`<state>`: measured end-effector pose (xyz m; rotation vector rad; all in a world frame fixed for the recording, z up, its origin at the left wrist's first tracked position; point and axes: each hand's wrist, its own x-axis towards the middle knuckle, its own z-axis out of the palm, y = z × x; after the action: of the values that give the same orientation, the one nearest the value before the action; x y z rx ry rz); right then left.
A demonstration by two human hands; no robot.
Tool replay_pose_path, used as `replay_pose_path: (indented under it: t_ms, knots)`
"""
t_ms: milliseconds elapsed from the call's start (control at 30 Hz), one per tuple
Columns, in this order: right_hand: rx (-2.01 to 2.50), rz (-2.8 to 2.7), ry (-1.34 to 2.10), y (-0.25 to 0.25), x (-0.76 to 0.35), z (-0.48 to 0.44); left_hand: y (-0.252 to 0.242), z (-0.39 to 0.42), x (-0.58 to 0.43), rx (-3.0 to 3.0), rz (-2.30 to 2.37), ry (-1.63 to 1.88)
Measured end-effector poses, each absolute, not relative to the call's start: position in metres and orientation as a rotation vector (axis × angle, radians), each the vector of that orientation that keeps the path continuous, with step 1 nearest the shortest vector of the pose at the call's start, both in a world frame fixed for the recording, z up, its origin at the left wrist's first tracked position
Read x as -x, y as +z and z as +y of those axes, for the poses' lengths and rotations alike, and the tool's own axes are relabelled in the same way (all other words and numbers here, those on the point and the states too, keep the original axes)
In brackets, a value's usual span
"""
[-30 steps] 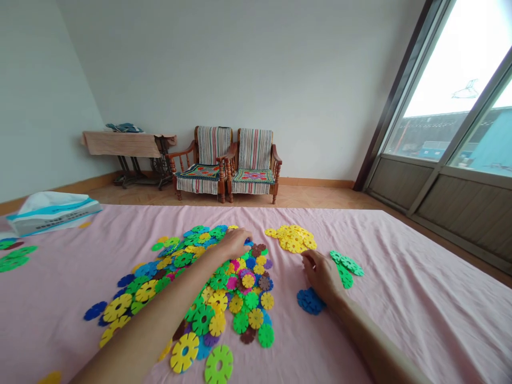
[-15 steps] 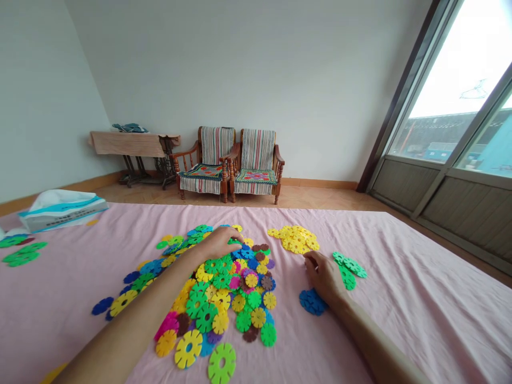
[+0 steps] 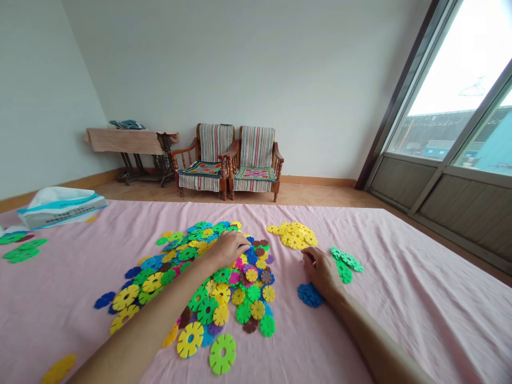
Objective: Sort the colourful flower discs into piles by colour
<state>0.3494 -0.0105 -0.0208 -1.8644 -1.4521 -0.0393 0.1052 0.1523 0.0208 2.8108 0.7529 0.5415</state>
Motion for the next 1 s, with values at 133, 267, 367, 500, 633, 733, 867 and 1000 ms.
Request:
replay_pose_path:
  t_ms: [133,267,367,500,633,733,867,1000]
  knots:
    - [1.883,-1.3,-0.097,-0.016,-0.35,-0.011,0.032,0.135,-0.115,-2.626,0.798,0.719]
    - [1.897,-0.991,-0.038,-0.008,-0.362,-0.015,0.037,0.1,-0.136,-2.251,0.67,0.542]
    - [1.891,-0.819,-0.045,-0.004,-0.376,-0.018,0.032,0.075,-0.155,-2.101,0.61,0.374]
    - [1.925,-0.751,-0.127,-0.006,-0.388,-0.02,0.026,0.056,-0.174,-2.075,0.567,0.299]
    - [1.922,-0.775,-0.118,-0.008,-0.385,-0.021,0.03,0.058,-0.169,-2.195,0.669,0.406]
    - [1.906,-0.852,-0.114,-0.007,-0.377,-0.019,0.038,0.074,-0.15,-2.314,0.718,0.509]
    - [1.895,-1.033,-0.077,-0.006,-0.36,-0.016,0.044,0.108,-0.117,-2.47,0.835,0.658]
    - [1.932,-1.242,-0.055,-0.009,-0.344,-0.014,0.041,0.136,-0.089,-2.654,0.975,0.653]
